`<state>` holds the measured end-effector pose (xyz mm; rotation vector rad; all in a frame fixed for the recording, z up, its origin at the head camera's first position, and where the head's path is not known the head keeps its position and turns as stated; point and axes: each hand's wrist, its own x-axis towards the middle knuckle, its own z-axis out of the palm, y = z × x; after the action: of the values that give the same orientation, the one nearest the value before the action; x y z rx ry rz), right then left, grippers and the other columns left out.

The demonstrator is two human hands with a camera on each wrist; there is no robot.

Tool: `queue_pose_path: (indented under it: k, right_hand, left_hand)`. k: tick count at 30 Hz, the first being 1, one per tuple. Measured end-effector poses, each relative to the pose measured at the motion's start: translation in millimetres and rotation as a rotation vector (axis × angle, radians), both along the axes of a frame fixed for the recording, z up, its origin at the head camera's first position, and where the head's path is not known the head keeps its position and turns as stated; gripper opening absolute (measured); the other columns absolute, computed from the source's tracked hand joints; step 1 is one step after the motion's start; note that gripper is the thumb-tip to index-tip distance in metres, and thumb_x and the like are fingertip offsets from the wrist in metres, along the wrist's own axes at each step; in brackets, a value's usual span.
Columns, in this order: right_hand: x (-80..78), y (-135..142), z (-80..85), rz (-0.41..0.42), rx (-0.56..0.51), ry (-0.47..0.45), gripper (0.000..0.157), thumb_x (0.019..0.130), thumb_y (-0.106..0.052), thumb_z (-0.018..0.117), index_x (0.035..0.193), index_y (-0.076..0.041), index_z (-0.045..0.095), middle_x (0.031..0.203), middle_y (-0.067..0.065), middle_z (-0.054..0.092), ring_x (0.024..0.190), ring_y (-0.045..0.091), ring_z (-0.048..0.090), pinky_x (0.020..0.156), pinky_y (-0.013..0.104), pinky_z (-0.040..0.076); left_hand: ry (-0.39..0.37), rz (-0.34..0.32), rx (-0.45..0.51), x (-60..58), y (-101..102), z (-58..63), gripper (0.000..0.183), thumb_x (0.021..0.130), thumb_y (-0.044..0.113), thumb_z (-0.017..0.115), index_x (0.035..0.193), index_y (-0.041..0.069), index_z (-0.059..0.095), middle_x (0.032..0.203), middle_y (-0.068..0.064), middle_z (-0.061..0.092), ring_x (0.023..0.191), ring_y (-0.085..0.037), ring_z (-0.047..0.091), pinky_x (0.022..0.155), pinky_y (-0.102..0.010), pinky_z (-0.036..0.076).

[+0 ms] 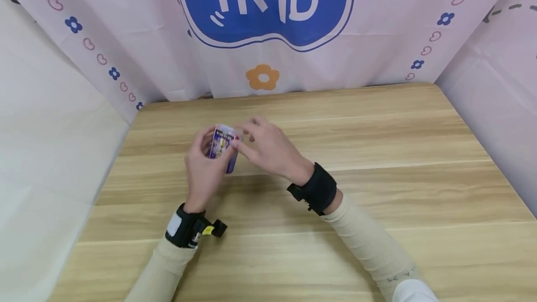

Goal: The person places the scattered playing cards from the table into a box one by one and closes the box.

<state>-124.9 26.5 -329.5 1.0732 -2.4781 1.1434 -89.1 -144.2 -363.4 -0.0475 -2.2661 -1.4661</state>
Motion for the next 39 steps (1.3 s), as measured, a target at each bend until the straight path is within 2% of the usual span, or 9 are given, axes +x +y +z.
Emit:
queue_pose_path:
  k: [3, 6, 9, 15, 20, 24, 27, 35, 39]
  right_hand:
    - [5.0, 4, 13.2, -0.091, -0.226, -0.095, 0.042, 0.093, -0.031, 0.059, 0.119, -0.002, 0.045, 0.103, 0.011, 0.052, 0.074, 0.013, 0.058, 0.06, 0.027, 0.053]
    - [9.8, 10, 26.5, -0.117, -0.407, -0.119, 0.039, 0.094, -0.03, 0.059, 0.114, -0.003, 0.038, 0.099, 0.011, 0.054, 0.072, 0.012, 0.06, 0.059, 0.028, 0.055]
    - [10.3, 24, 40.8, -0.105, -0.551, -0.003, 0.034, 0.092, -0.015, 0.062, 0.112, 0.0, 0.039, 0.096, 0.014, 0.06, 0.07, 0.015, 0.063, 0.057, 0.031, 0.056]
    - [16.3, 59, 69.9, -0.119, -0.81, 0.231, 0.035, 0.084, 0.008, 0.064, 0.114, 0.005, 0.046, 0.094, 0.02, 0.067, 0.07, 0.023, 0.065, 0.059, 0.032, 0.058]
    - [32.8, 74, 84.1, -0.049, -0.947, 0.294, 0.03, 0.081, 0.002, 0.065, 0.107, 0.005, 0.049, 0.088, 0.025, 0.067, 0.068, 0.032, 0.065, 0.06, 0.03, 0.058]
    - [46.3, 84, 89.8, 0.043, -0.905, 0.313, 0.044, 0.084, -0.012, 0.068, 0.11, 0.017, 0.05, 0.088, 0.026, 0.067, 0.068, 0.032, 0.065, 0.06, 0.027, 0.057]
    - [53.0, 93, 93.3, 0.113, -0.849, 0.3, 0.05, 0.086, -0.02, 0.068, 0.113, 0.019, 0.05, 0.088, 0.022, 0.067, 0.068, 0.03, 0.065, 0.061, 0.026, 0.057]
    - [57.3, 105, 102.8, 0.226, -0.851, 0.255, 0.041, 0.083, -0.014, 0.07, 0.097, 0.021, 0.054, 0.089, 0.02, 0.061, 0.069, 0.027, 0.061, 0.064, 0.026, 0.057]
    - [57.4, 108, 106.5, 0.225, -0.887, 0.301, 0.029, 0.079, -0.004, 0.07, 0.09, 0.021, 0.059, 0.088, 0.028, 0.062, 0.071, 0.031, 0.06, 0.066, 0.026, 0.057]
  left_hand:
    - [0.065, -0.009, 0.127, -4.9, 27, 35.6, 0.056, 0.081, 0.026, 0.075, 0.127, 0.01, 0.049, 0.112, -0.013, 0.063, 0.094, -0.019, 0.06, 0.077, -0.038, 0.051]
    - [0.168, -0.05, 0.285, -5.2, 55, 69.6, 0.042, 0.087, 0.013, 0.068, 0.124, 0.003, 0.049, 0.108, -0.02, 0.062, 0.094, -0.024, 0.061, 0.076, -0.033, 0.052]
    - [0.272, -0.13, 0.402, -3.9, 79, 93.4, 0.033, 0.091, 0.003, 0.062, 0.122, -0.001, 0.051, 0.108, -0.022, 0.063, 0.095, -0.026, 0.061, 0.078, -0.032, 0.052]
    - [0.383, -0.265, 0.53, 7.9, 112, 130.4, 0.031, 0.086, -0.007, 0.062, 0.111, -0.001, 0.045, 0.103, -0.025, 0.066, 0.091, -0.03, 0.062, 0.079, -0.035, 0.053]
    - [0.486, -0.334, 0.481, 24.1, 119, 142.7, 0.027, 0.082, -0.013, 0.062, 0.099, -0.001, 0.045, 0.098, -0.022, 0.065, 0.085, -0.031, 0.061, 0.075, -0.031, 0.053]
    - [0.547, -0.448, 0.376, 37.3, 111, 144.6, 0.039, 0.075, -0.02, 0.062, 0.108, -0.015, 0.043, 0.097, -0.031, 0.061, 0.085, -0.035, 0.061, 0.079, -0.037, 0.054]
    - [0.561, -0.544, 0.306, 41.9, 104, 145.7, 0.046, 0.071, -0.019, 0.064, 0.112, -0.02, 0.043, 0.098, -0.034, 0.06, 0.082, -0.034, 0.062, 0.079, -0.04, 0.055]
    - [0.519, -0.708, 0.23, 47.0, 97, 160.3, 0.036, 0.072, -0.015, 0.065, 0.103, -0.024, 0.049, 0.091, -0.035, 0.06, 0.078, -0.032, 0.063, 0.078, -0.042, 0.055]
    - [0.446, -0.725, 0.242, 45.3, 96, 164.0, 0.036, 0.071, -0.02, 0.061, 0.106, -0.022, 0.051, 0.087, -0.034, 0.062, 0.077, -0.031, 0.063, 0.075, -0.04, 0.056]
